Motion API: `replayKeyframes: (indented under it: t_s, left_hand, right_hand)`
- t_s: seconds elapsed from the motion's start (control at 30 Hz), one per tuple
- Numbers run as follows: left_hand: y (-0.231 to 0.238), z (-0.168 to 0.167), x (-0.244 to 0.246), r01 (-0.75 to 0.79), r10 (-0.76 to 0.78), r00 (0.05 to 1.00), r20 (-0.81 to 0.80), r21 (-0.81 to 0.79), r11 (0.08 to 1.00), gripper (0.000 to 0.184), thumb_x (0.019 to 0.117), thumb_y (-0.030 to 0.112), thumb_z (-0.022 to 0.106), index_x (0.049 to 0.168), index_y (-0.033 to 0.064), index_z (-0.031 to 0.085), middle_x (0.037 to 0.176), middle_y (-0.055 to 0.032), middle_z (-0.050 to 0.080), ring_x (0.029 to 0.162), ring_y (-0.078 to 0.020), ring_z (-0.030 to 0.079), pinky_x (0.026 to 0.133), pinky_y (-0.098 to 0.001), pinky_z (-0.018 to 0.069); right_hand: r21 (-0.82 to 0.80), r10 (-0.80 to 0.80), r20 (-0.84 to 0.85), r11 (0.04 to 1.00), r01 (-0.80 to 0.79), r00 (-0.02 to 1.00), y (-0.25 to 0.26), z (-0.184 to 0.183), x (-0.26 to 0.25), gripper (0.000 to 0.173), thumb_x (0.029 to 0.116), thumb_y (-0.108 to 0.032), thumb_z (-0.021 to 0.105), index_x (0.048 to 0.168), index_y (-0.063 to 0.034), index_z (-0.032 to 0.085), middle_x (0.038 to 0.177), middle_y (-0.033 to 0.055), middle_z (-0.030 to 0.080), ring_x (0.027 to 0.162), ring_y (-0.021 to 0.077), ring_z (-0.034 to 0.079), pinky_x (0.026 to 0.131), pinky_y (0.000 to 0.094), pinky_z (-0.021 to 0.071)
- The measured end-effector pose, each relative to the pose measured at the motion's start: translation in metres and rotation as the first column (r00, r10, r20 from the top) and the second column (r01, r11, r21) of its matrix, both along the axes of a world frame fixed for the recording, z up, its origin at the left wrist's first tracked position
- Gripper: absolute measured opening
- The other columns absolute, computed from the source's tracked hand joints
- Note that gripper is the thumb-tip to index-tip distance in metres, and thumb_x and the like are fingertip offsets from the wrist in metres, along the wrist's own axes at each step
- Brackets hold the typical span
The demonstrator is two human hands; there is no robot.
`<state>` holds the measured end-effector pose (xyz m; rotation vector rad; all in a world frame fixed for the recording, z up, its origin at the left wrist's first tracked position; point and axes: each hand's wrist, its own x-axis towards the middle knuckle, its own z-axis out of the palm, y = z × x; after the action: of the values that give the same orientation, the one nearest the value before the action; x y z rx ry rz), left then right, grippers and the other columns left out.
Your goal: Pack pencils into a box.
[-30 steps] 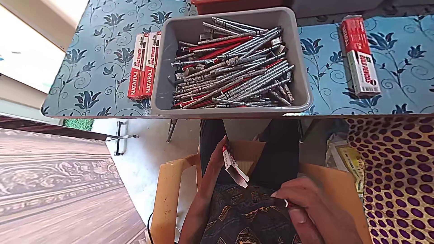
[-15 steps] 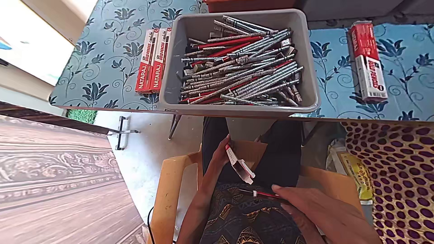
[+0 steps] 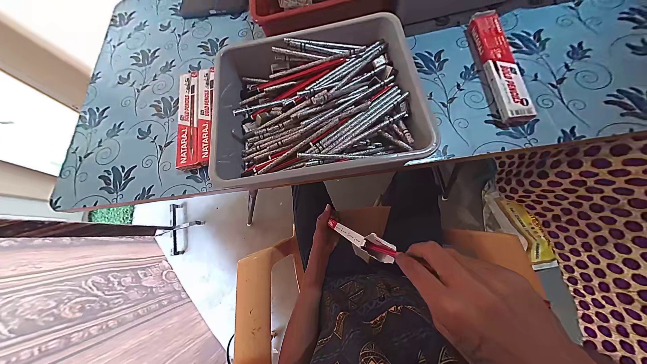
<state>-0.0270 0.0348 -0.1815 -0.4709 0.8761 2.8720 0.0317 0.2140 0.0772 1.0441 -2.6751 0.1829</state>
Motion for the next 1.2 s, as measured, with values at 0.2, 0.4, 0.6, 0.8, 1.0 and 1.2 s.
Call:
replayKeyframes:
  t_s: [0.2, 0.4, 0.6, 0.8, 1.0, 1.2]
  left_hand:
    - [0.001, -0.013, -0.003, -0.056, 0.054, 0.998, -0.041, -0.059, 0.997, 0.040, 0.1041, 0.025, 0.047, 0.067, 0.0183, 0.062, 0.062, 0.0067, 0.062, 0.060, -0.0046, 0.063, 0.063, -0.0247, 0.0569]
    - [0.003, -0.015, -0.004, -0.050, 0.048, 0.999, -0.027, -0.072, 0.996, 0.043, 0.1041, 0.017, 0.044, 0.066, 0.0173, 0.063, 0.059, 0.0067, 0.062, 0.058, -0.0047, 0.063, 0.063, -0.0248, 0.0574]
    - [0.004, -0.009, -0.008, -0.041, 0.044, 0.999, 0.030, -0.094, 0.995, 0.050, 0.1087, 0.021, 0.031, 0.069, 0.0166, 0.061, 0.061, 0.0056, 0.063, 0.059, -0.0059, 0.064, 0.065, -0.0272, 0.0579]
    - [0.003, 0.002, -0.006, -0.044, 0.049, 0.995, 0.082, -0.053, 0.998, 0.052, 0.1110, 0.023, 0.026, 0.073, 0.0166, 0.061, 0.062, 0.0058, 0.064, 0.059, -0.0047, 0.064, 0.064, -0.0240, 0.0577]
    - [-0.002, 0.000, 0.008, -0.014, 0.014, 0.999, 0.029, 0.010, 1.000, 0.035, 0.1095, 0.033, 0.040, 0.084, 0.0201, 0.062, 0.069, 0.0087, 0.061, 0.065, -0.0013, 0.060, 0.067, -0.0196, 0.0548]
    - [-0.004, 0.002, 0.006, 0.025, -0.027, 0.998, 0.062, 0.038, 0.999, 0.039, 0.1060, 0.043, 0.048, 0.075, 0.0233, 0.062, 0.063, 0.0112, 0.056, 0.058, 0.0002, 0.057, 0.061, -0.0163, 0.0517]
  right_hand:
    - [0.227, -0.033, 0.043, 0.974, 0.023, 0.999, -0.024, -0.020, -0.012, 0.013, 0.0828, 0.013, 0.063, 0.086, 0.0058, 0.073, 0.090, 0.0211, 0.066, 0.059, 0.0249, 0.065, 0.047, 0.0305, 0.0485]
    - [0.498, -0.143, 0.397, 0.863, -0.082, 0.907, -0.014, 0.003, -0.023, 0.024, 0.0918, 0.013, 0.059, 0.112, 0.0072, 0.070, 0.111, 0.0266, 0.059, 0.088, 0.0358, 0.066, 0.071, 0.0389, 0.0547]
    - [0.250, -0.040, 0.194, 0.968, -0.010, 0.980, 0.003, 0.004, -0.030, 0.024, 0.0787, 0.005, 0.071, 0.102, 0.0025, 0.070, 0.076, 0.0160, 0.061, 0.055, 0.0301, 0.064, 0.043, 0.0361, 0.0466]
    - [-0.364, 0.179, 0.254, 0.928, -0.078, 0.951, 0.016, -0.012, -0.040, 0.020, 0.1048, -0.021, 0.054, 0.105, -0.0083, 0.069, 0.097, 0.0068, 0.068, 0.080, 0.0090, 0.065, 0.066, 0.0147, 0.0503]
    - [-0.837, 0.375, 0.231, 0.548, -0.013, 0.898, 0.006, -0.040, -0.015, 0.017, 0.1041, -0.018, 0.061, 0.115, -0.0052, 0.061, 0.110, 0.0060, 0.076, 0.101, 0.0082, 0.074, 0.086, 0.0195, 0.0620]
    - [-0.682, 0.231, -0.004, 0.711, -0.171, 0.973, -0.002, -0.054, -0.002, 0.013, 0.1036, -0.017, 0.061, 0.115, -0.0102, 0.060, 0.106, 0.0070, 0.063, 0.092, 0.0127, 0.065, 0.081, 0.0198, 0.0546]
